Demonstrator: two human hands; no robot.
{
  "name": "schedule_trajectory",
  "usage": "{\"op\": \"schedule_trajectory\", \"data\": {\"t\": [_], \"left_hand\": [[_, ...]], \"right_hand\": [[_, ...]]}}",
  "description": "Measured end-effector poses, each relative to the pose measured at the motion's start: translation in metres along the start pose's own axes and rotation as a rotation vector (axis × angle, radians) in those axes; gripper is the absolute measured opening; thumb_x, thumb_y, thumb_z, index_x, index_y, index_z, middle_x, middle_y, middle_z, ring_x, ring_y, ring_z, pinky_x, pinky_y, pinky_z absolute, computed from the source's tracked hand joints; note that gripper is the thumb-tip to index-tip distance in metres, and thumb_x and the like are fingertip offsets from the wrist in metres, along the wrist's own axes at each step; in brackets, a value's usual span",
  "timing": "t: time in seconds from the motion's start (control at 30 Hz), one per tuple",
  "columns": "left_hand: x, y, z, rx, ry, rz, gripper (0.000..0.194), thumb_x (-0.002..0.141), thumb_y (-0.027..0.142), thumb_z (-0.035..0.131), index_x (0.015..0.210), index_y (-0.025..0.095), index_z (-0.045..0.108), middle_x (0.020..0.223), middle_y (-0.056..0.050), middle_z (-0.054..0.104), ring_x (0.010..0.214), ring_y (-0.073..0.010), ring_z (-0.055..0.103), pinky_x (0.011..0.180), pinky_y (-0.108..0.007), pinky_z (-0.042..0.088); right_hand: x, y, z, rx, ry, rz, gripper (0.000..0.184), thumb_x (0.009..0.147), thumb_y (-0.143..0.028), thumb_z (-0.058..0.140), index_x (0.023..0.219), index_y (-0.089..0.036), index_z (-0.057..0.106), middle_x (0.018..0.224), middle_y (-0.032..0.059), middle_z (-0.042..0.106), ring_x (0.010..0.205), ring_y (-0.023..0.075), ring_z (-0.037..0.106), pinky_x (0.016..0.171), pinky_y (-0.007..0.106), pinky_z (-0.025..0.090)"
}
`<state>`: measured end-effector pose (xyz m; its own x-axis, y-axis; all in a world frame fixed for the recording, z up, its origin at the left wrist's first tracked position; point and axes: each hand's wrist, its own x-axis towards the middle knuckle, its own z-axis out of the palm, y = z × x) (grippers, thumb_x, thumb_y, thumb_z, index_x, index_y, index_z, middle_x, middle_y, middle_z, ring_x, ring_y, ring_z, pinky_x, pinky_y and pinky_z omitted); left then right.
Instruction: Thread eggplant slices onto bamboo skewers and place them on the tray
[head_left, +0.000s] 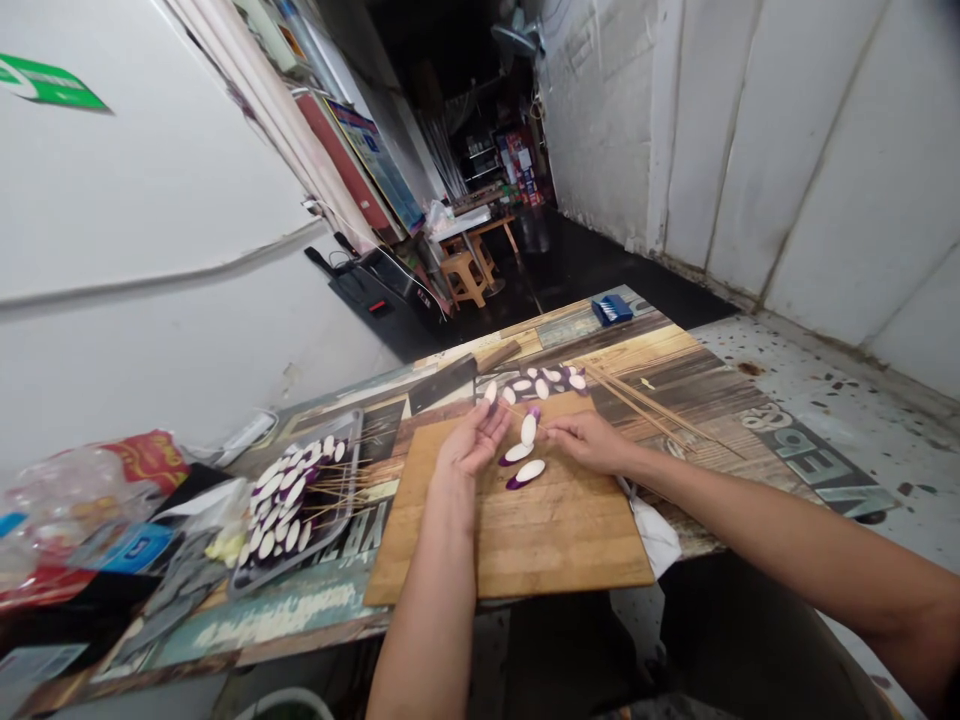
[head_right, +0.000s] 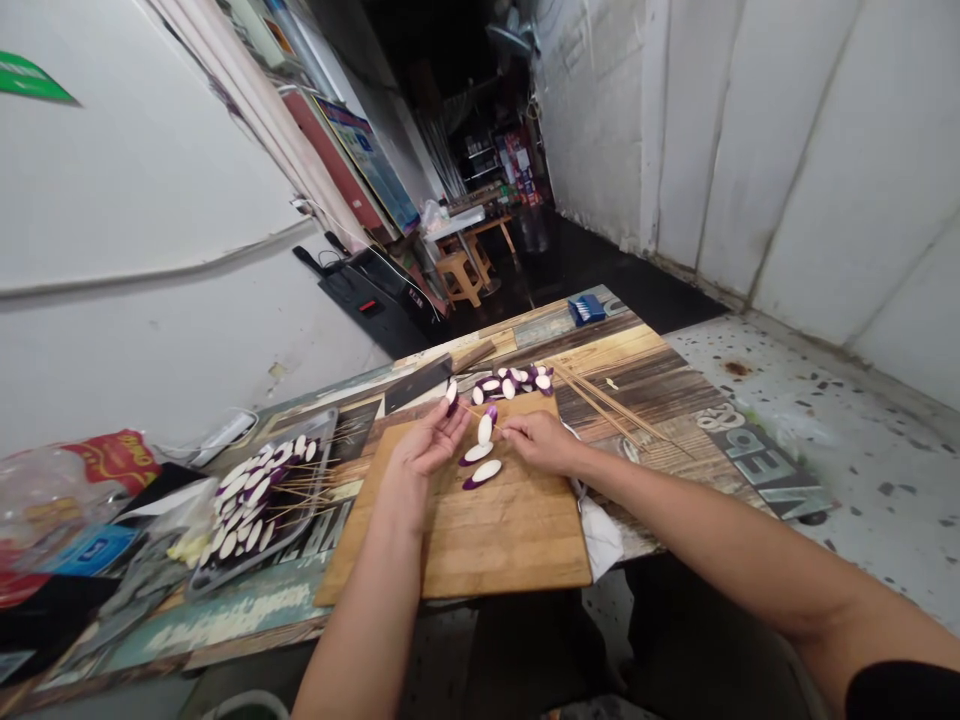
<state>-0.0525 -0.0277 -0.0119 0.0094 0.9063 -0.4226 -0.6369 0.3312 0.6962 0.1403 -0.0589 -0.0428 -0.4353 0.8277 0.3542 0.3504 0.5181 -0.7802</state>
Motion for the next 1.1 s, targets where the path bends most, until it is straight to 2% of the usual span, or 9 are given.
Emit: {"op": "schedule_trajectory", "data": {"t": [0.5, 0.8, 1.0, 1.1], "left_hand": [[0.002, -0.002, -0.001, 0.019, 0.012, 0.021, 0.013, 0.079, 0.004, 0.051, 0.087, 0.008, 0.061, 0.080, -0.010, 0.067, 0.077, -0.0157, 0.066, 0.076, -0.029, 0.053], [0.001, -0.005, -0.001, 0.116, -0.030, 0.058, 0.015, 0.076, 0.005, 0.055, 0.088, 0.009, 0.063, 0.084, -0.010, 0.068, 0.077, -0.0163, 0.065, 0.081, -0.032, 0.052], [0.003, -0.009, -0.004, 0.118, -0.053, 0.027, 0.013, 0.075, 0.005, 0.057, 0.086, 0.010, 0.061, 0.081, -0.010, 0.067, 0.076, -0.0162, 0.065, 0.081, -0.033, 0.052], [0.002, -0.011, -0.003, 0.129, -0.050, 0.019, 0.011, 0.075, 0.006, 0.058, 0.085, 0.010, 0.061, 0.080, -0.010, 0.067, 0.076, -0.0167, 0.066, 0.079, -0.032, 0.053]], "right_hand": [[0.000, 0.000, -0.002, 0.032, -0.038, 0.040, 0.029, 0.084, -0.022, 0.042, 0.091, -0.014, 0.068, 0.066, 0.0000, 0.062, 0.056, 0.0108, 0.049, 0.056, 0.021, 0.037], [-0.001, -0.001, -0.003, 0.054, -0.033, 0.054, 0.028, 0.082, -0.022, 0.041, 0.083, -0.014, 0.068, 0.060, -0.0009, 0.058, 0.054, 0.0108, 0.047, 0.053, 0.020, 0.035], [0.000, -0.004, -0.004, 0.067, -0.031, 0.040, 0.028, 0.082, -0.021, 0.039, 0.080, -0.013, 0.066, 0.065, 0.0006, 0.061, 0.057, 0.0107, 0.048, 0.056, 0.021, 0.036], [0.000, -0.004, -0.004, 0.067, -0.018, 0.039, 0.027, 0.082, -0.020, 0.039, 0.078, -0.013, 0.065, 0.062, 0.0000, 0.058, 0.055, 0.0103, 0.047, 0.055, 0.020, 0.035]]}}
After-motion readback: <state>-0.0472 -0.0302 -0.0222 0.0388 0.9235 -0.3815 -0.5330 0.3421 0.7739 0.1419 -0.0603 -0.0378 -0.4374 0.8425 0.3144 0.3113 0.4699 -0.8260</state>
